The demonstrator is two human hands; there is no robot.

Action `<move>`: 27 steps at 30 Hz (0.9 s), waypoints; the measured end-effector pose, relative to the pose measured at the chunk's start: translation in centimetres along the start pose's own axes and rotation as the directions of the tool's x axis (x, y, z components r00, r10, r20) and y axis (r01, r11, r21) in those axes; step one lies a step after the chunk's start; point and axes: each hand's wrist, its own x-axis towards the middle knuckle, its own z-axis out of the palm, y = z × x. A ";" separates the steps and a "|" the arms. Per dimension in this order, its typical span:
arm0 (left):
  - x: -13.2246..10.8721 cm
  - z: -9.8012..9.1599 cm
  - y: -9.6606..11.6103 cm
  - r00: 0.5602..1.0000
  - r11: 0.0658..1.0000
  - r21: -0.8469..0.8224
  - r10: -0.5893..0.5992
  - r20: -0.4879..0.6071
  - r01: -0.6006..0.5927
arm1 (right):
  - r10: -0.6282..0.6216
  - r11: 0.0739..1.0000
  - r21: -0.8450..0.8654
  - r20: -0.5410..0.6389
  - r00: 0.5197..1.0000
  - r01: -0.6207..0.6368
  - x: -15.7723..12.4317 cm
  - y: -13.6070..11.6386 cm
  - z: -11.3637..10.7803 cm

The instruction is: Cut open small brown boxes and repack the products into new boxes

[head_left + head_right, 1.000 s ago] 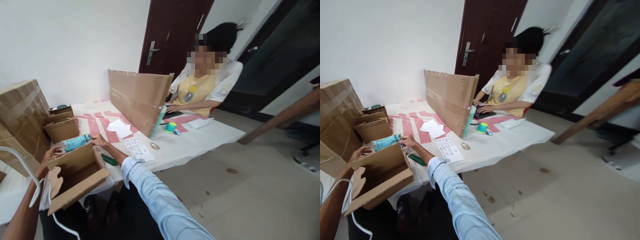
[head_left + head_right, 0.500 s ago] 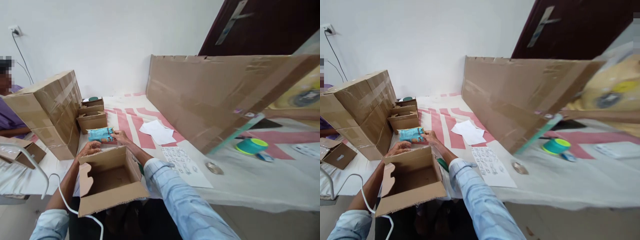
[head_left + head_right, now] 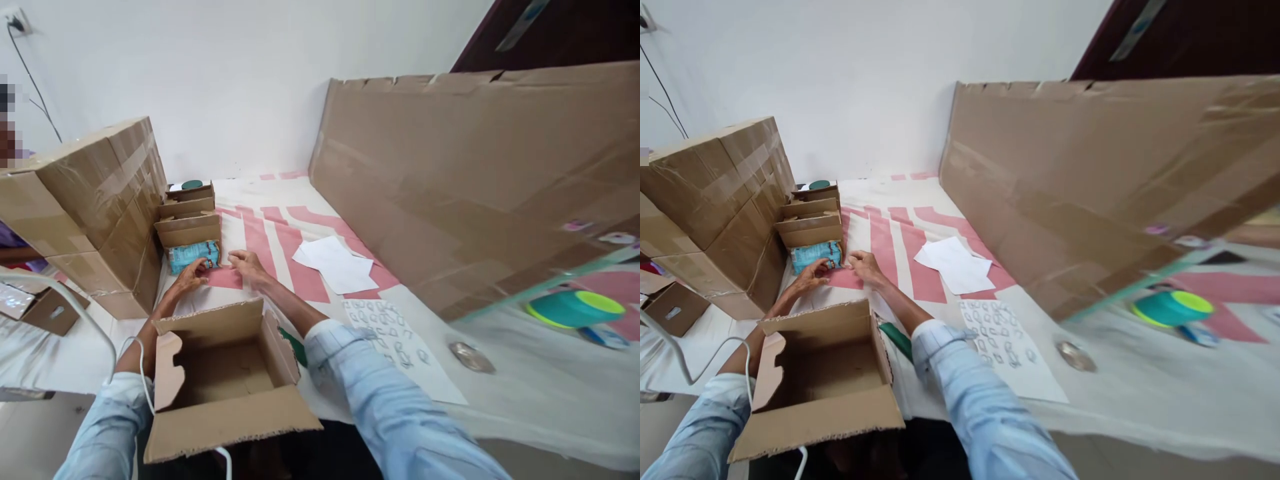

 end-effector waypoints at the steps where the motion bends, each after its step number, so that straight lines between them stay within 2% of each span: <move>1: 0.6 0.0 -0.1 1.000 1.000 0.002 -0.008 -0.004 0.008 | -0.003 1.000 0.003 -0.006 1.000 0.003 -0.8 -0.5 -0.7; 3: 1.6 0.0 -0.1 1.000 1.000 -0.001 -0.029 -0.012 0.029 | -0.027 1.000 0.002 0.017 0.999 0.027 -3.2 -1.8 -2.4; 5: 2.0 0.1 0.1 0.999 0.999 -0.014 -0.050 -0.022 0.050 | -0.074 0.997 -0.022 0.090 0.993 0.076 -6.5 -3.2 -4.4; 9: 0.8 0.0 1.0 0.998 0.995 -0.072 -0.069 -0.014 0.068 | -0.128 0.982 -0.112 0.170 0.977 0.149 -14.2 -5.7 -7.6; 11: -0.7 -0.2 1.8 0.998 0.992 -0.109 -0.066 0.003 0.066 | -0.137 0.966 -0.194 0.175 0.975 0.171 -17.3 -6.5 -8.0; 14: -3.8 -0.8 3.6 0.999 0.986 -0.161 -0.043 0.011 0.045 | -0.114 0.930 -0.323 0.195 0.974 0.174 -20.2 -7.3 -6.9; 18: -9.5 -1.7 6.0 0.999 0.978 -0.206 -0.014 -0.038 0.006 | -0.124 0.918 -0.352 0.182 0.975 0.182 -21.0 -7.6 -5.4; 21: -14.8 -2.3 7.0 0.991 0.969 -0.247 -0.043 -0.129 0.010 | -0.155 0.935 -0.299 0.148 0.977 0.193 -20.2 -7.4 -5.5; 23: -18.3 -2.7 7.1 0.966 0.961 -0.273 -0.103 -0.236 0.036 | -0.168 0.943 -0.265 0.144 0.975 0.202 -19.1 -7.2 -5.7; 25: -21.4 -3.0 6.8 0.915 0.971 -0.233 -0.142 -0.377 0.054 | -0.178 0.948 -0.241 0.139 0.974 0.208 -17.6 -6.9 -5.7; 27: -23.8 -3.0 6.6 0.878 0.982 -0.175 -0.149 -0.455 0.076 | -0.181 0.956 -0.212 0.126 0.975 0.204 -15.7 -6.7 -5.2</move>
